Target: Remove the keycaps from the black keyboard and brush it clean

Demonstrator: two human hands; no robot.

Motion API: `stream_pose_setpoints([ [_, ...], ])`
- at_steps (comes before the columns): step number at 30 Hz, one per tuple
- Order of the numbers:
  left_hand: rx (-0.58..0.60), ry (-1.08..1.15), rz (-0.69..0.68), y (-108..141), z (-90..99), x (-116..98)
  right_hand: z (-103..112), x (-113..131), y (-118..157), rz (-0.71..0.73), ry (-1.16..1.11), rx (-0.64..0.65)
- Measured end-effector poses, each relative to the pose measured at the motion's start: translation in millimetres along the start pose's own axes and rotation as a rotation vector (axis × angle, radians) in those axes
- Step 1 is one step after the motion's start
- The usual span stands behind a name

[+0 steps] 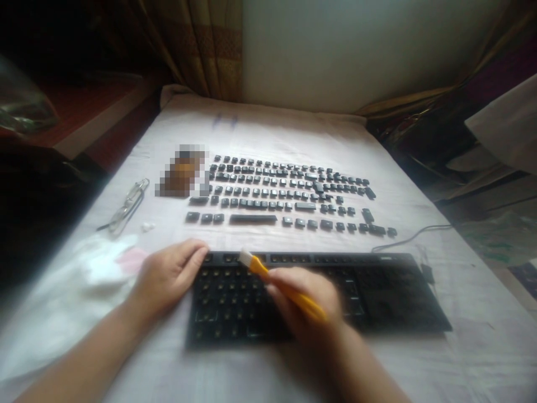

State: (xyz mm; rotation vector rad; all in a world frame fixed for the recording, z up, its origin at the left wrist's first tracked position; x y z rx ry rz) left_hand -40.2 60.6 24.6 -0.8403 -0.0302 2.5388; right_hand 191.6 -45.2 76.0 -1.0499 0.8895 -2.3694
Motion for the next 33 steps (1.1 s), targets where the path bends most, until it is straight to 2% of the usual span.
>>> stream_pose_setpoints([
  [6,0.004,0.002,-0.002,0,-0.8,-1,-9,0,2,0.025,0.005,0.051],
  [13,0.008,0.001,-0.001,-1,-0.1,-3,-3,1,2,0.031,0.029,-0.036],
  [20,0.01,-0.005,0.012,-1,-0.7,-2,-6,3,1,0.024,0.015,0.015],
  [26,0.01,-0.006,0.005,-1,-1.8,-2,-4,2,1,0.02,0.043,-0.056],
  [33,0.019,-0.027,0.002,-1,-2.2,-1,-16,9,-1,0.068,0.024,0.058],
])
Point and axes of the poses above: each hand's wrist, its own y-axis away from the middle knuckle, its own z-axis out of the back of the hand, x = y × z, the point moved 5 cm from there along -y, towards the middle knuckle
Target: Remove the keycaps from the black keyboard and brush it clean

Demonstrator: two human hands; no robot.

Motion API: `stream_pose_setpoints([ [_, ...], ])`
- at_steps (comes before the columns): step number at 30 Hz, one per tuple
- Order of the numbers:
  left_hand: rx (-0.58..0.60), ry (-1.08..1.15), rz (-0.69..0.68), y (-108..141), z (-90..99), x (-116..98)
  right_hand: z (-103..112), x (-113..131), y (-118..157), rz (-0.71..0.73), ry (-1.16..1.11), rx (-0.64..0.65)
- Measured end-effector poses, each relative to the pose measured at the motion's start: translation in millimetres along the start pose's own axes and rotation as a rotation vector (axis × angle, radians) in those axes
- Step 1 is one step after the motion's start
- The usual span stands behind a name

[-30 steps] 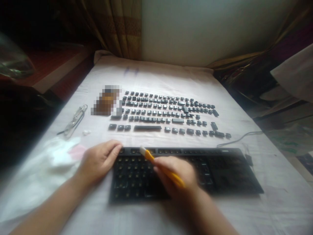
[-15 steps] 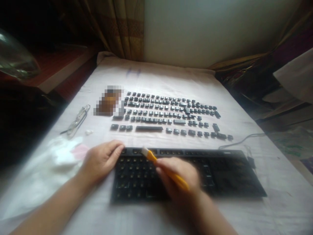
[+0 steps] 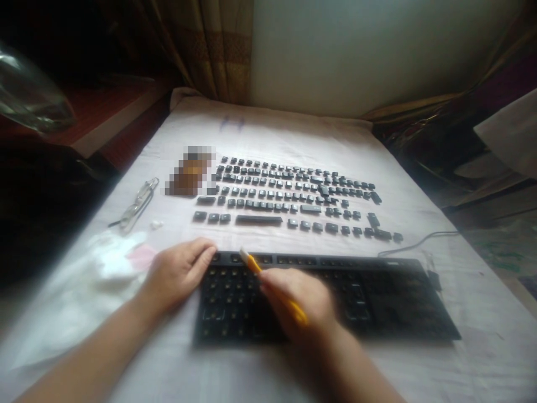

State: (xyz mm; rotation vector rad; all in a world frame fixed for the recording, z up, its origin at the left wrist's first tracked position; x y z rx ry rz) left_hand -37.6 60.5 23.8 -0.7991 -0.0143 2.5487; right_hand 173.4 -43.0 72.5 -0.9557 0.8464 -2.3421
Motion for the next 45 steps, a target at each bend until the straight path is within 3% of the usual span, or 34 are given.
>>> stream_pose_setpoints([
  [8,0.002,0.006,-0.002,0,-0.4,-1,11,-1,-1,-0.09,-0.025,-0.094],
  [16,-0.006,0.011,-0.005,0,-0.9,-2,0,2,-2,-0.056,-0.059,0.01],
  [24,-0.002,0.01,-0.009,0,-0.7,-1,25,-3,-5,-0.091,0.066,-0.142],
  [31,-0.001,0.015,-0.022,0,-1.4,-4,21,-2,-12,-0.123,0.018,-0.046],
  [34,-0.009,0.01,-0.043,1,-2.5,-4,19,-9,-10,-0.269,-0.076,-0.132],
  [39,-0.036,0.011,-0.064,1,-3.3,-6,20,-30,-1,-0.793,-0.324,-0.357],
  [42,-0.118,0.048,-0.107,1,1.9,-11,17,-35,-1,-1.015,-0.443,-0.428],
  [45,-0.227,0.09,-0.204,4,11.2,-22,14,-37,-1,-1.137,-0.542,-0.49],
])
Point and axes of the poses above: each hand's wrist, its own y-axis away from the middle knuckle, its own z-axis out of the back of the hand, x = y × z, the point moved 5 cm from there along -y, towards the middle knuckle
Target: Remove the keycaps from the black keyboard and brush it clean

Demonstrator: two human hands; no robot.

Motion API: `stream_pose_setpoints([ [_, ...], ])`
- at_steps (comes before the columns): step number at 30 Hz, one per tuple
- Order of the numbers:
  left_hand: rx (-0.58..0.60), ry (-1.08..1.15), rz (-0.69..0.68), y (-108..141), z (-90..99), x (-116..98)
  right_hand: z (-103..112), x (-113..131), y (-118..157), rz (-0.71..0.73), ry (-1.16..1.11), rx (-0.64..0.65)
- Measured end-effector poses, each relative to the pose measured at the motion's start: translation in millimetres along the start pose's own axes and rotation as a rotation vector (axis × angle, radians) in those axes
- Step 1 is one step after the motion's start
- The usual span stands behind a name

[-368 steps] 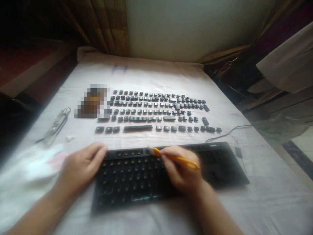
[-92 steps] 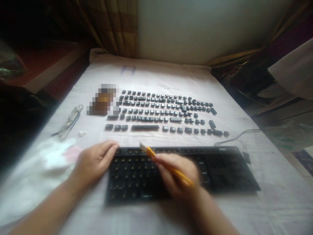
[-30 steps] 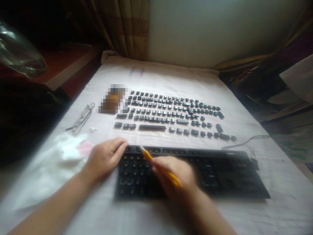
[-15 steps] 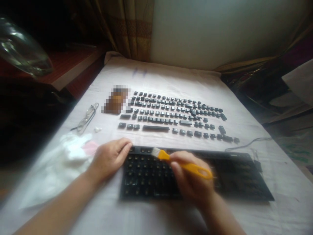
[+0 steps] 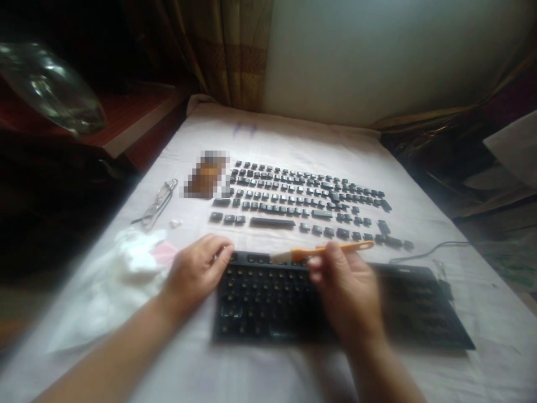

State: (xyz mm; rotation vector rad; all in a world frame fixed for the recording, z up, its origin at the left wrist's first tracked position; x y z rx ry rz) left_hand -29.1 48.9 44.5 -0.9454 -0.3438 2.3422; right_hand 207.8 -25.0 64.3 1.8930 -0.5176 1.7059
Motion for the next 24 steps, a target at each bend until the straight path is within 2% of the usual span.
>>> stream_pose_setpoints([
  [4,-0.046,0.099,-0.162,3,8.1,-22,0,-5,3,-0.051,-0.039,0.004],
  [7,-0.021,0.171,-0.194,8,9.0,-36,-2,-10,13,-0.055,-0.028,0.047],
  [11,0.118,0.227,-0.242,13,6.7,-52,-5,-13,37,-0.061,-0.01,0.084],
  [13,0.188,0.242,-0.301,12,11.3,-56,1,-10,43,-0.002,-0.009,0.07],
  [15,0.193,0.239,-0.305,9,23.0,-52,12,-6,41,0.072,-0.01,0.026],
  [16,0.139,0.224,-0.275,6,32.1,-46,19,-6,37,0.096,0.004,0.011],
  [19,-0.132,0.053,-0.119,-1,61.4,-23,38,-9,22,0.143,-0.002,-0.067],
  [20,-0.171,0.0,-0.077,-2,66.5,-16,42,-10,18,0.153,0.007,-0.091],
  [22,-0.157,-0.062,-0.07,-3,67.7,-10,46,-13,15,0.164,0.055,-0.122],
  [24,-0.031,-0.074,-0.107,-2,58.7,-9,46,-14,17,0.191,0.135,-0.147],
])
Point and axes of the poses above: each hand's wrist, its own y-axis away from the middle knuckle, its own z-axis out of the back of the hand, x = y × z, the point moved 5 cm from there along -y, towards the middle knuckle
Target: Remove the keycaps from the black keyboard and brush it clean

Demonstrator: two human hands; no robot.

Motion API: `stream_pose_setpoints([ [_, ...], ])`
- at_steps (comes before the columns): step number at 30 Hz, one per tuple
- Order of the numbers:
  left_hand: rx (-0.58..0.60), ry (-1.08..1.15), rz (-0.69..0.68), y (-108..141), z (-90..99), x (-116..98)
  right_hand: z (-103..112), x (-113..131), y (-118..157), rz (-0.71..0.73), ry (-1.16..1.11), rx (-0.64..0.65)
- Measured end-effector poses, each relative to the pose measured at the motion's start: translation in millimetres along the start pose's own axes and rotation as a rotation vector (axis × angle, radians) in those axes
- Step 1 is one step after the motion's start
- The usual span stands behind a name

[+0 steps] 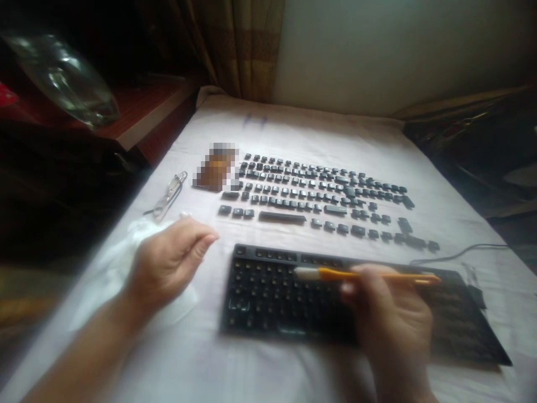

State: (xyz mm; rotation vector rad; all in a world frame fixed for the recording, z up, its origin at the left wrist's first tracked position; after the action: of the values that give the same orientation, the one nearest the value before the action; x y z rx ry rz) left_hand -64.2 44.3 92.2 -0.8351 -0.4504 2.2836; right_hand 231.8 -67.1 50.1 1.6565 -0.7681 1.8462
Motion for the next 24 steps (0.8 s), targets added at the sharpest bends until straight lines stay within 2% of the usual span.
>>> stream_pose_setpoints([
  [3,0.211,0.019,-0.051,4,-16.8,-2,-1,3,5,0.068,0.093,-0.008],
  [5,0.269,0.019,-0.046,6,-22.2,0,-1,5,7,0.098,0.127,-0.009],
  [11,0.247,-0.043,0.045,5,-24.8,10,-6,14,13,0.061,0.09,-0.047],
  [15,0.238,-0.063,0.034,4,-30.7,10,-10,17,16,0.061,0.069,-0.017],
  [24,0.232,0.025,0.019,11,-43.3,10,-2,15,14,0.083,0.143,-0.001],
])
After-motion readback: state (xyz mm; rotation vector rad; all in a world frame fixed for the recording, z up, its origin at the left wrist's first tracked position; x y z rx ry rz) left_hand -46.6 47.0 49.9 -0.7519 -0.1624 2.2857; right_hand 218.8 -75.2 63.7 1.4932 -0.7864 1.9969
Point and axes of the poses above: each hand's wrist, its own y-axis away from the middle knuckle, its own z-axis out of the back of the hand, x = y × z, the point moved 5 cm from there along -y, towards the middle knuckle
